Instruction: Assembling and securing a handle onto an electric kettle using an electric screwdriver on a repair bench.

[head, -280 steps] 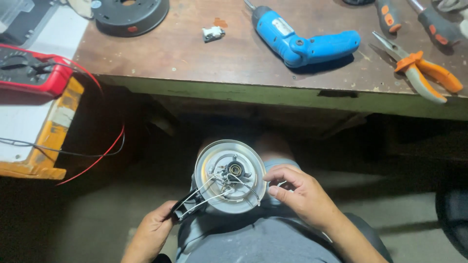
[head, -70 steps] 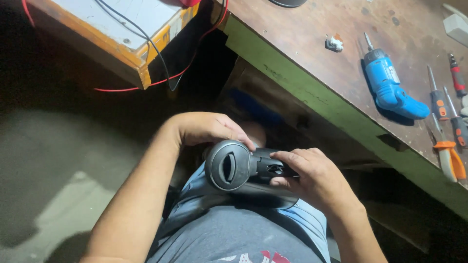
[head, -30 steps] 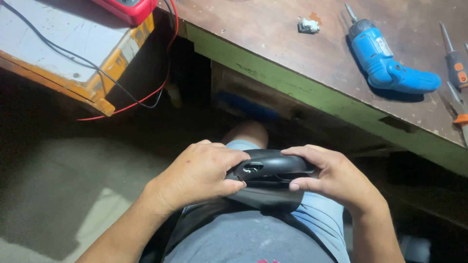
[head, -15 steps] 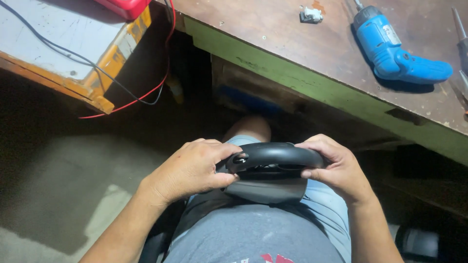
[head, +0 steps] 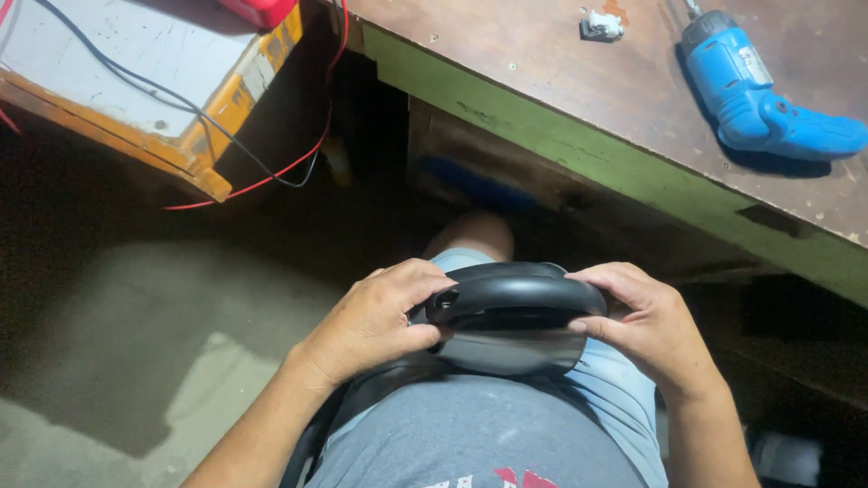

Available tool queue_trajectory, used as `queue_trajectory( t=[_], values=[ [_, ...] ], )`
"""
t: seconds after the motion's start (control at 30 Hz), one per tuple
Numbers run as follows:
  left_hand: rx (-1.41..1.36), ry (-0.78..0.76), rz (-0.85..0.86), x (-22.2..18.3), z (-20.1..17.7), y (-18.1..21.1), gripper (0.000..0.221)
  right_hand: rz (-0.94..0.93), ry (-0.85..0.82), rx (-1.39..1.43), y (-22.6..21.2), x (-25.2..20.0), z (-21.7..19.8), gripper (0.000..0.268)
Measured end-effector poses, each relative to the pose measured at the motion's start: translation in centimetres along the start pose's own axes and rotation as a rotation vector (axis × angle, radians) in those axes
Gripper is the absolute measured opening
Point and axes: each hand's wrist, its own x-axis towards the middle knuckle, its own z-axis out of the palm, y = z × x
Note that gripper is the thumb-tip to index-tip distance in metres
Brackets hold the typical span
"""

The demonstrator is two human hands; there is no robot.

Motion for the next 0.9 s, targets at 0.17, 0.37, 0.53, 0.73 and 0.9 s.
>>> queue_trajectory(
  t=[0.17, 0.37, 0.53, 0.73, 0.9],
  values=[
    [0.022, 0.035, -0.049, -0.4, 1.8, -0.3, 0.069, 0.159, -0.023, 0.212, 2.1, -0.7, 0.5, 0.068],
    [-0.002, 0.043, -0.022, 0.2, 1.7, 0.8, 0.057, 0.269, -0.012, 0.303, 3.7, -2.0, 0.4, 0.075],
    [0.049, 0.017, 0.019, 0.6, 1.8, 0.4, 0.060, 0.245, 0.081, 0.564, 3.7, -3.4, 0.5, 0.060],
    [0.154, 0.035, 0.073, 0.8, 2.5, 1.1, 0.070, 0.222, 0.058, 0.564, 3.8, -3.4, 0.3, 0.059],
    [0.295, 0.130, 0.163, 0.7, 3.2, 1.2, 0.061, 0.161, 0.073, 0.618, 5.3, -3.7, 1.3, 0.059]
  ],
)
